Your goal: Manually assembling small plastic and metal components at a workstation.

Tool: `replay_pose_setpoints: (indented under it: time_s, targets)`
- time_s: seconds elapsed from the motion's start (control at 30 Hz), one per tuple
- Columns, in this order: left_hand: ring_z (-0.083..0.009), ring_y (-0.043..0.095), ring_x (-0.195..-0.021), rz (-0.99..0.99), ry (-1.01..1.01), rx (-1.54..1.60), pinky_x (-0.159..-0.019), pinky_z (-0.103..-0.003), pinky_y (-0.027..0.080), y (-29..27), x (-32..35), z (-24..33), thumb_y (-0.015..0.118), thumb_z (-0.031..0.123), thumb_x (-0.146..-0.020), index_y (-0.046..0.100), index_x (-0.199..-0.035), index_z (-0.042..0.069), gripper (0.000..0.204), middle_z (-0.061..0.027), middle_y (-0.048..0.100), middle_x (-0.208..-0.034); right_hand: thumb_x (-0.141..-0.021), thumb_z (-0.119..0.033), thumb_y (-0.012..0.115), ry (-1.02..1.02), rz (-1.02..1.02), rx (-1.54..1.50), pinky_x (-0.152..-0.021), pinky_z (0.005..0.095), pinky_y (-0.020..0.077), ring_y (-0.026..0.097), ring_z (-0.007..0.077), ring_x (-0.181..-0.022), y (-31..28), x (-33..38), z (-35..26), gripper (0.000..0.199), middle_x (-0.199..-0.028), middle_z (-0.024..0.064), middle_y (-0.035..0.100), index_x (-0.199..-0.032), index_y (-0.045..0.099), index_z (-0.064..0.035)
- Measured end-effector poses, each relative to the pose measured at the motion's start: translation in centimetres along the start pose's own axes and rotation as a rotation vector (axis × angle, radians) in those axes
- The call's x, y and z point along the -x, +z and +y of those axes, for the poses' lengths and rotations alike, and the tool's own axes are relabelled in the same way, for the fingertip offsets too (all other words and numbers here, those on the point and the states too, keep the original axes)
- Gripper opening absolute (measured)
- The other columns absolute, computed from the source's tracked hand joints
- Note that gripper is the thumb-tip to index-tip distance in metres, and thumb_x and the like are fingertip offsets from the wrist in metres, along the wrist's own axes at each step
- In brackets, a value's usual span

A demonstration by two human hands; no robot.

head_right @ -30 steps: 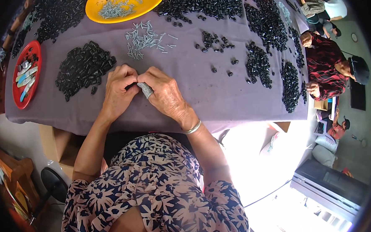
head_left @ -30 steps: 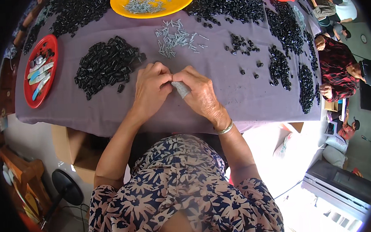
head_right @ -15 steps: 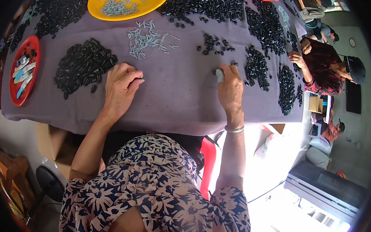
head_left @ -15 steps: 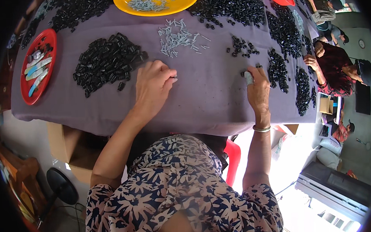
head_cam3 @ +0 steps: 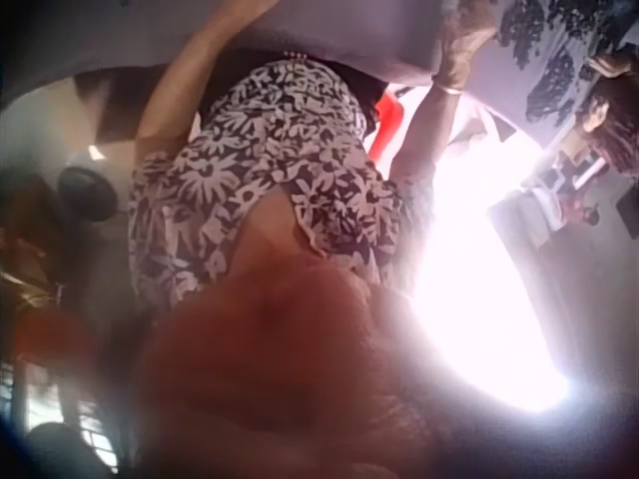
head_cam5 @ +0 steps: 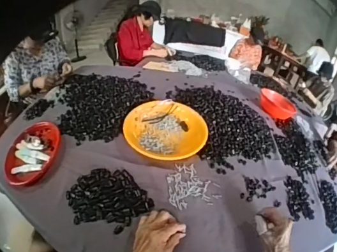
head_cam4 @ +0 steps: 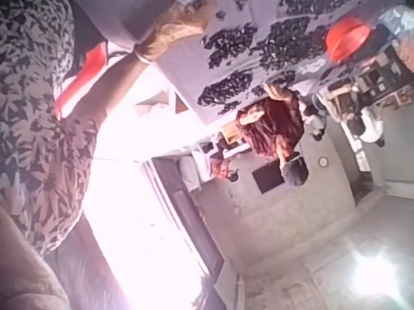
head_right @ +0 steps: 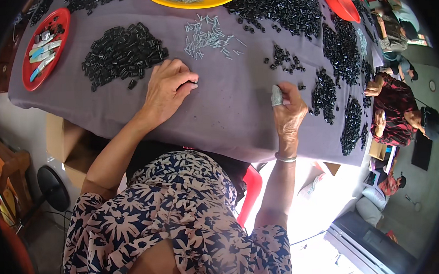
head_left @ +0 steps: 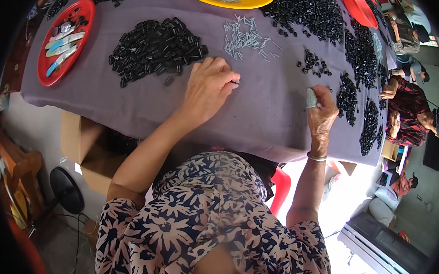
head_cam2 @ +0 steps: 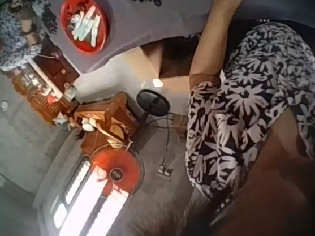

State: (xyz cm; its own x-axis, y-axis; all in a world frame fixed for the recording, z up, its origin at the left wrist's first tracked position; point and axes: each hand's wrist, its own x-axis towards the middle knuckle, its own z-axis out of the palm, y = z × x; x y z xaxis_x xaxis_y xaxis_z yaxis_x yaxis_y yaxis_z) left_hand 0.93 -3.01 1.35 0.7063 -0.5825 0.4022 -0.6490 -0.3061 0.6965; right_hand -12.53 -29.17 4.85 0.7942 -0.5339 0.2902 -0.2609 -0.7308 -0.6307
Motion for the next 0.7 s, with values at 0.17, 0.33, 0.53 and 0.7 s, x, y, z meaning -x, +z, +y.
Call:
replay_pose_setpoints:
  time_s: [0.17,0.33,0.53,0.7]
  targets:
    - [-0.0207,0.053,-0.091,0.003,0.014,-0.012,-0.081,-0.037,0.039,0.0,0.1,-0.3,0.071,0.007,-0.077,0.071,-0.091,0.012,0.014,-0.0011,0.057,-0.088,-0.089,0.0,0.068,-0.191,-0.211,-0.491,-0.069,0.0217,0.0494,0.06,0.0056,-0.078,3.6,-0.1,-6.1,0.009,-0.087,0.0024,0.065,-0.098,0.067,-0.0012]
    - [-0.0212,0.053,-0.088,0.027,0.04,-0.021,-0.079,-0.036,0.037,0.2,-0.1,0.0,0.075,0.007,-0.075,0.069,-0.09,0.012,0.017,0.0,0.055,-0.087,-0.083,0.006,0.068,-0.439,-0.39,-0.295,-0.071,0.0249,0.0503,0.063,0.0131,-0.078,5.7,-0.9,-8.7,0.02,-0.087,0.0065,0.065,-0.101,0.067,-0.0014]
    - [-0.0209,0.053,-0.093,-0.028,-0.001,-0.013,-0.083,-0.037,0.038,-0.1,0.0,0.0,0.072,0.009,-0.077,0.07,-0.089,0.012,0.013,-0.0011,0.056,-0.089,-0.081,0.008,0.067,-0.436,-0.396,-0.258,-0.074,0.0287,0.0515,0.066,0.0215,-0.08,6.6,-0.6,-9.6,0.024,-0.09,0.0093,0.066,-0.103,0.067,-0.0022]
    - [-0.0213,0.053,-0.093,-0.013,-0.006,0.003,-0.083,-0.037,0.038,0.1,-0.1,-0.1,0.073,0.009,-0.076,0.07,-0.088,0.011,0.012,-0.0017,0.056,-0.089,-0.08,0.008,0.066,-0.5,-0.374,-0.193,-0.071,0.0312,0.051,0.065,0.0266,-0.079,6.5,-1.0,-10.0,0.026,-0.09,0.0107,0.066,-0.104,0.064,-0.0022]
